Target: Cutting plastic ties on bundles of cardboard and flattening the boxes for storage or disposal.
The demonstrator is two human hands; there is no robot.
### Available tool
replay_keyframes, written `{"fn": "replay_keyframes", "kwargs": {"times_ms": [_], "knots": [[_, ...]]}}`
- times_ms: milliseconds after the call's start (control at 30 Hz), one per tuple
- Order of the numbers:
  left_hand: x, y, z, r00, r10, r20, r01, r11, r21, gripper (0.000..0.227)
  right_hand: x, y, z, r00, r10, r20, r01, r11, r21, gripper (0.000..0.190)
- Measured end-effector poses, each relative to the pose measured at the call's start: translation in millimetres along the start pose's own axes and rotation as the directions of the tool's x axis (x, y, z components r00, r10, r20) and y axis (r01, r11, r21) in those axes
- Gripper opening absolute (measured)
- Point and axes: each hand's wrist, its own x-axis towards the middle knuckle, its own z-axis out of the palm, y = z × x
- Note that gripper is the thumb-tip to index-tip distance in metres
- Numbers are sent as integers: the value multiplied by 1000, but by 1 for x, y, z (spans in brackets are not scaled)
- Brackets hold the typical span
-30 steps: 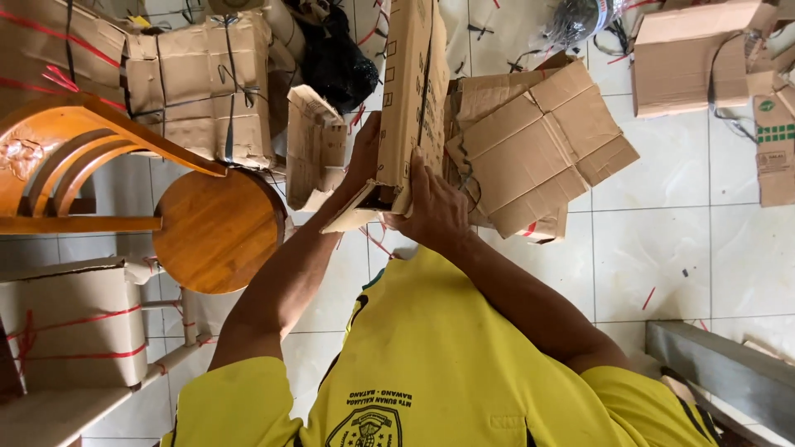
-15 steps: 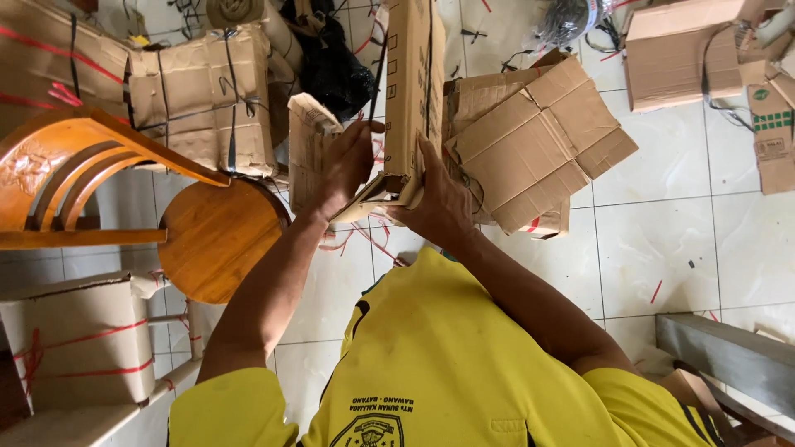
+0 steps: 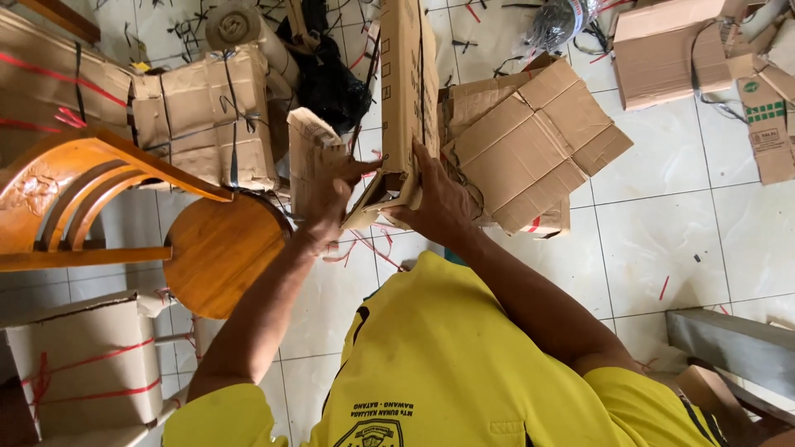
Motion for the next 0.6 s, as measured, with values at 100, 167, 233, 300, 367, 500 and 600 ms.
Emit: {"fn": "replay_keyframes", "kwargs": {"times_ms": [100, 167, 233, 300, 367, 500, 600], "knots": [[9, 42, -17, 973, 34, 228, -92, 964, 248, 73, 0, 5, 9, 999, 26, -19, -27, 999, -37, 124], [14, 43, -31, 912, -16, 410, -218, 829, 515, 106, 2, 14, 18, 999, 51, -2, -51, 995, -85, 123], [14, 62, -28, 908, -72, 413, -215, 765, 606, 94, 3, 10, 19, 999, 45, -19, -47, 993, -106, 122], [13, 76, -22, 902, -128, 411, -216, 692, 689, 83, 4, 7, 18, 998, 42, -38, -46, 991, -126, 122], [11, 84, -13, 907, -244, 342, -215, 429, 877, 40, 3, 6, 16, 998, 63, -25, -66, 981, -184, 119], [22, 97, -6, 873, -338, 352, -212, 386, 898, 55, 8, 4, 17, 997, -15, -80, 1, 985, -170, 114], [36, 123, 9, 845, -260, 467, -321, 451, 833, 83, 10, 10, 26, 993, -78, -89, 59, 978, -203, 116]]}}
